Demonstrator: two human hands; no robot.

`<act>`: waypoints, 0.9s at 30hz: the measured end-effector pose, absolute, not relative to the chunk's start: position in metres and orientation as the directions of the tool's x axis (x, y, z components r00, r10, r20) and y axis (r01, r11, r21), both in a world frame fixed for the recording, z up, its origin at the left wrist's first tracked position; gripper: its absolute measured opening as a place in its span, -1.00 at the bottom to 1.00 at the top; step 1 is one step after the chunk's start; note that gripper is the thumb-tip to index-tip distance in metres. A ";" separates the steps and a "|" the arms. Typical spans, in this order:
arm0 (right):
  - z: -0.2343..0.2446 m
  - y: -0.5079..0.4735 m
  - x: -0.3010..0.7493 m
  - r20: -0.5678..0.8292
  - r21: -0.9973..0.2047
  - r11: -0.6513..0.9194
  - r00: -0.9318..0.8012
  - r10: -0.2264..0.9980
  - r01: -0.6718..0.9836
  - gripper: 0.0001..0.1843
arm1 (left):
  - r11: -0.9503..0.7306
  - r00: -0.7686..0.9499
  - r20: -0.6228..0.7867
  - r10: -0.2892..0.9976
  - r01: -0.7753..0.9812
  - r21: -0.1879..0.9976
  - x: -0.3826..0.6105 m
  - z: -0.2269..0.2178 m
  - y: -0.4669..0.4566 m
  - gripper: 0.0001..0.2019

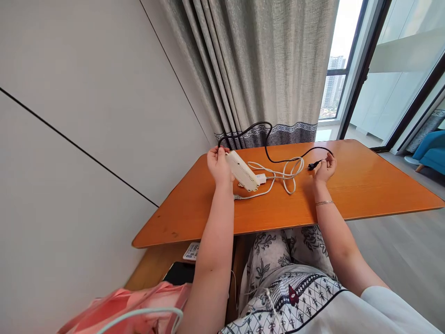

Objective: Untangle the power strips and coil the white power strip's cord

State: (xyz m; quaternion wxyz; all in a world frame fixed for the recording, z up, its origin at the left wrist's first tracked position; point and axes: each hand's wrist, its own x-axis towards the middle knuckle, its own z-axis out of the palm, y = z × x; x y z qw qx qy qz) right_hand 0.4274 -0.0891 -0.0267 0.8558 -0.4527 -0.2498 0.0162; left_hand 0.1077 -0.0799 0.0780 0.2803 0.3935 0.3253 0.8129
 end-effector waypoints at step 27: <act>-0.031 -0.097 0.410 0.105 -0.994 0.101 0.528 0.843 0.037 -0.56 | -0.458 -0.261 0.381 0.887 -0.610 0.647 0.156 0.053 -0.147 -0.86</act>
